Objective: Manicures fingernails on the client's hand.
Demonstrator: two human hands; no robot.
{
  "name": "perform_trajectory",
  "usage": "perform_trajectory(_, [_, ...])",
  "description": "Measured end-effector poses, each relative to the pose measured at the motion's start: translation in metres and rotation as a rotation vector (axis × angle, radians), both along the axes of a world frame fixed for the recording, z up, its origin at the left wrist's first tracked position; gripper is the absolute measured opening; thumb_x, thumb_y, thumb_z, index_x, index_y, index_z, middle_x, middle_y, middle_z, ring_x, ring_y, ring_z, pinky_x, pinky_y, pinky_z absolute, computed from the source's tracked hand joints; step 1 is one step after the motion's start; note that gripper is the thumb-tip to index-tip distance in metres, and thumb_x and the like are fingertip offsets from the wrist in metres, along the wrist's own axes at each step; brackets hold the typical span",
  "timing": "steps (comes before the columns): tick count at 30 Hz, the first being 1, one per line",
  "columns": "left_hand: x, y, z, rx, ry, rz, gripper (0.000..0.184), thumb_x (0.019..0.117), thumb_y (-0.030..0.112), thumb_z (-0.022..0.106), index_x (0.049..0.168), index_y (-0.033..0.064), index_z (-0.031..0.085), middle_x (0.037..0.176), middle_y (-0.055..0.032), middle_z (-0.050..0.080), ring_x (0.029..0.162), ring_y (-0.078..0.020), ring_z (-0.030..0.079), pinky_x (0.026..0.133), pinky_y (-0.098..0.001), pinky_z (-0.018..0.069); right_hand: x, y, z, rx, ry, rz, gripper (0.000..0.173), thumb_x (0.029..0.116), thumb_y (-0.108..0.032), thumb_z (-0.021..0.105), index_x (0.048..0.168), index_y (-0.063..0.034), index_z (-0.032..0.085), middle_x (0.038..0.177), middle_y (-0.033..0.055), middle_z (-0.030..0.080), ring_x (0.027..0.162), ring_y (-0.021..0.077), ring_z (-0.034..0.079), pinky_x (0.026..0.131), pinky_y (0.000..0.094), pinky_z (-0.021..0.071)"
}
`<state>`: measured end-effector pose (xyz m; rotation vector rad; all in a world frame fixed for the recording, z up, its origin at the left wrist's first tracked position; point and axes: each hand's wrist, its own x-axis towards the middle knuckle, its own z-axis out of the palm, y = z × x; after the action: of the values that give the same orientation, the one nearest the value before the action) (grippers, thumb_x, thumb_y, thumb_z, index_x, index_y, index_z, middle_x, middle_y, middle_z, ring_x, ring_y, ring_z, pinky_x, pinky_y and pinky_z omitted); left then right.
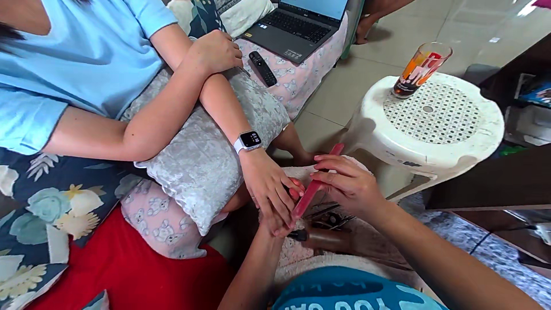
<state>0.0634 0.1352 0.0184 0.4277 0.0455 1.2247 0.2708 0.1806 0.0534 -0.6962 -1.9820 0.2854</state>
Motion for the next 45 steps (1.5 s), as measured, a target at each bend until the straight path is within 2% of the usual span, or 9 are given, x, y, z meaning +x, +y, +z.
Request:
perform_trajectory(5, [-0.002,0.0,-0.003,-0.014,0.032,0.052,0.027,0.0953,0.021,0.07,0.114,0.0005,0.071,0.105,-0.0115,0.073,0.093,-0.0187,0.072,0.085,-0.03,0.0579,0.004,0.01,0.008,-0.001,-0.011,-0.029,0.021,0.099,-0.025,0.068,0.103,-0.0071,0.079,0.113,0.0101,0.073,0.125,0.0239,0.062,0.108,0.0367,0.0505])
perform_trajectory(8, [-0.002,-0.004,-0.001,-0.139,0.08,0.076,0.022,0.0954,0.022,0.069,0.105,0.002,0.07,0.096,-0.0107,0.072,0.074,-0.0154,0.072,0.06,-0.0242,0.0588,-0.005,-0.004,0.008,-0.014,-0.046,0.011,0.023,0.1016,-0.028,0.065,0.105,-0.0103,0.079,0.11,0.0077,0.074,0.123,0.0228,0.063,0.106,0.0371,0.0514])
perform_trajectory(10, [0.0,0.0,0.013,-0.125,0.062,0.0,0.017,0.096,0.017,0.068,0.103,0.001,0.069,0.098,-0.0115,0.072,0.071,-0.0157,0.073,0.055,-0.0223,0.0588,-0.006,-0.007,0.011,-0.012,-0.063,0.021,0.023,0.1019,-0.029,0.065,0.105,-0.0109,0.078,0.109,0.007,0.074,0.121,0.0219,0.065,0.104,0.0359,0.0526])
perform_trajectory(15, [0.002,0.002,-0.001,-0.009,0.056,0.083,0.027,0.0924,0.022,0.073,0.111,0.0025,0.074,0.106,-0.0112,0.074,0.1,-0.019,0.072,0.093,-0.0312,0.0566,0.011,0.006,0.017,-0.045,-0.069,-0.135,0.022,0.0971,-0.027,0.07,0.1,-0.008,0.08,0.109,0.0102,0.074,0.118,0.0235,0.066,0.102,0.0368,0.0535])
perform_trajectory(20, [0.006,-0.004,0.001,-0.106,0.036,0.048,0.025,0.0891,0.02,0.076,0.106,0.0021,0.073,0.09,-0.0105,0.076,0.064,-0.014,0.073,0.055,-0.0222,0.0595,-0.013,-0.022,0.01,-0.008,-0.07,-0.133,0.024,0.1015,-0.033,0.065,0.104,-0.0129,0.079,0.105,0.0063,0.075,0.114,0.0216,0.067,0.097,0.0369,0.0545])
perform_trajectory(23, [0.006,-0.002,-0.001,-0.068,0.049,0.093,0.019,0.0946,0.015,0.069,0.108,0.0014,0.071,0.103,-0.0128,0.074,0.086,-0.018,0.074,0.074,-0.026,0.0607,0.0,-0.015,0.008,0.016,-0.059,-0.199,0.022,0.1002,-0.031,0.067,0.102,-0.0123,0.079,0.105,0.0068,0.075,0.113,0.022,0.068,0.097,0.0378,0.0557])
perform_trajectory(26, [0.007,-0.001,0.001,-0.043,0.06,0.144,0.016,0.0958,0.015,0.067,0.105,0.0026,0.073,0.099,-0.011,0.074,0.097,-0.0205,0.072,0.092,-0.0332,0.0565,0.025,-0.001,0.007,0.004,-0.059,-0.313,0.023,0.0971,-0.028,0.07,0.101,-0.0085,0.08,0.107,0.0113,0.075,0.111,0.0254,0.069,0.096,0.0408,0.0559])
perform_trajectory(33, [0.011,0.001,-0.002,-0.037,-0.038,0.046,0.024,0.0969,0.019,0.067,0.112,0.0006,0.07,0.106,-0.0134,0.073,0.093,-0.0197,0.073,0.076,-0.0275,0.0601,0.011,-0.019,0.012,0.053,-0.047,-0.214,0.023,0.0988,-0.032,0.069,0.103,-0.0119,0.08,0.104,0.0075,0.076,0.112,0.0218,0.068,0.098,0.0369,0.0545])
perform_trajectory(45, [0.012,-0.002,-0.002,-0.082,0.009,0.126,0.017,0.0927,0.012,0.071,0.107,0.0018,0.072,0.104,-0.0127,0.073,0.091,-0.02,0.073,0.082,-0.0302,0.0597,0.009,-0.021,0.008,0.054,-0.078,-0.302,0.024,0.0979,-0.033,0.069,0.099,-0.0116,0.08,0.101,0.0069,0.076,0.106,0.0216,0.069,0.091,0.036,0.0561])
